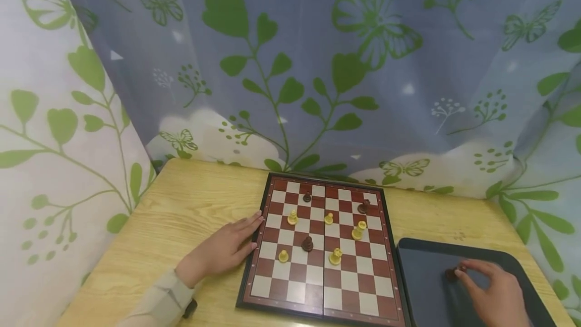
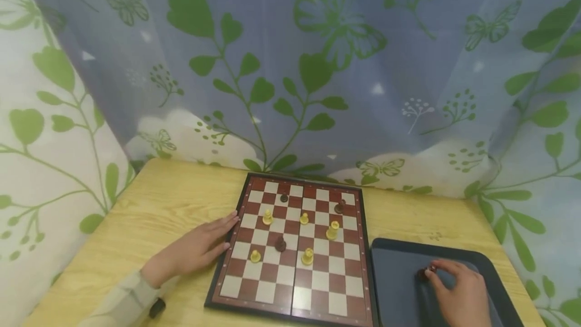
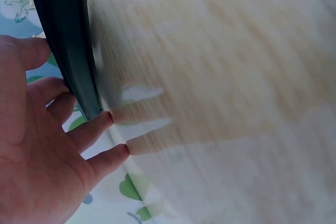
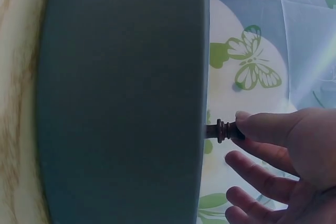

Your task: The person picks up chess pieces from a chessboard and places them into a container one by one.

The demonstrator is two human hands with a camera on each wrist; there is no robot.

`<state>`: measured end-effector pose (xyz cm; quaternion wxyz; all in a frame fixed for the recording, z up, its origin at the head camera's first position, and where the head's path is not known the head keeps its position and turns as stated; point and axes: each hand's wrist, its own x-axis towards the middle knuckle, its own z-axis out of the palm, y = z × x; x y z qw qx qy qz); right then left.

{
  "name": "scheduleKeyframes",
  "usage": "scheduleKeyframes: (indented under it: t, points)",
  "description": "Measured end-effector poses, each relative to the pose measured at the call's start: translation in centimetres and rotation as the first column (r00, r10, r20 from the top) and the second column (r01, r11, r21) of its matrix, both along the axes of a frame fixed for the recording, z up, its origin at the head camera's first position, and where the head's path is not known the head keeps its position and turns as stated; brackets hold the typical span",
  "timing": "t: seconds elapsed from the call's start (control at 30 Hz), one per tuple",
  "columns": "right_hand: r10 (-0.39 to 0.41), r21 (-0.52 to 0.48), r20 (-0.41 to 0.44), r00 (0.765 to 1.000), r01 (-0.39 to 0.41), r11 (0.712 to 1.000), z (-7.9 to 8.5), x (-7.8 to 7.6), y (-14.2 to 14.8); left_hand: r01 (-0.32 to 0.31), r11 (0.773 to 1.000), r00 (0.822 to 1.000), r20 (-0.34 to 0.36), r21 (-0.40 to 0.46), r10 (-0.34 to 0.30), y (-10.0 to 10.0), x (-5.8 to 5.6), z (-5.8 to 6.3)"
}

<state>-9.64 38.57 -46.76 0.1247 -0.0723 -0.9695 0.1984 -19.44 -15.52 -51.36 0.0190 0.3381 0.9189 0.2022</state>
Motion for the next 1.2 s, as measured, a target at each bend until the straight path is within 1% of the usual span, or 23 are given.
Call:
scheduleKeyframes:
  t: [0.1, 0.2, 0.5, 0.73, 0.83, 1.07, 1.2]
  points:
    - [-0.020, -0.008, 0.031, 0.999, 0.020, 1.000, 0.0, 0.0, 0.1, 0.004, 1.000, 1.000, 0.007, -0.003, -0.004, 0.1, 0.0, 0.1]
    - [-0.026, -0.014, 0.038, 0.999, 0.026, 1.000, -0.1, -0.1, 0.3, 0.006, 1.000, 1.000, 0.009, -0.003, -0.006, 0.2, 0.0, 0.2]
    - [-0.038, 0.003, -0.005, 0.999, 0.038, 0.999, -0.4, 0.0, 1.0, 0.009, 1.000, 1.000, 0.009, 0.005, -0.009, 0.4, 0.1, 0.4]
    - [-0.033, 0.014, -0.003, 0.999, 0.033, 0.999, -0.3, -0.5, 1.2, 0.007, 1.000, 1.000, 0.009, 0.012, -0.007, 0.3, 0.1, 0.4]
    - [-0.039, 0.016, 0.013, 0.999, 0.039, 0.999, -0.1, -0.6, 1.4, 0.007, 1.000, 1.000, 0.011, 0.015, -0.008, 0.3, 0.1, 0.4]
    - [-0.053, 0.016, 0.043, 0.998, 0.052, 0.998, -0.1, -0.4, 1.9, 0.003, 1.000, 1.000, 0.010, 0.008, -0.003, 0.3, 0.2, 0.3]
    - [-0.084, 0.021, 0.060, 0.995, 0.083, 0.996, 0.0, -0.4, 1.9, 0.006, 1.000, 1.000, 0.006, 0.007, -0.006, 0.2, 0.1, 0.2]
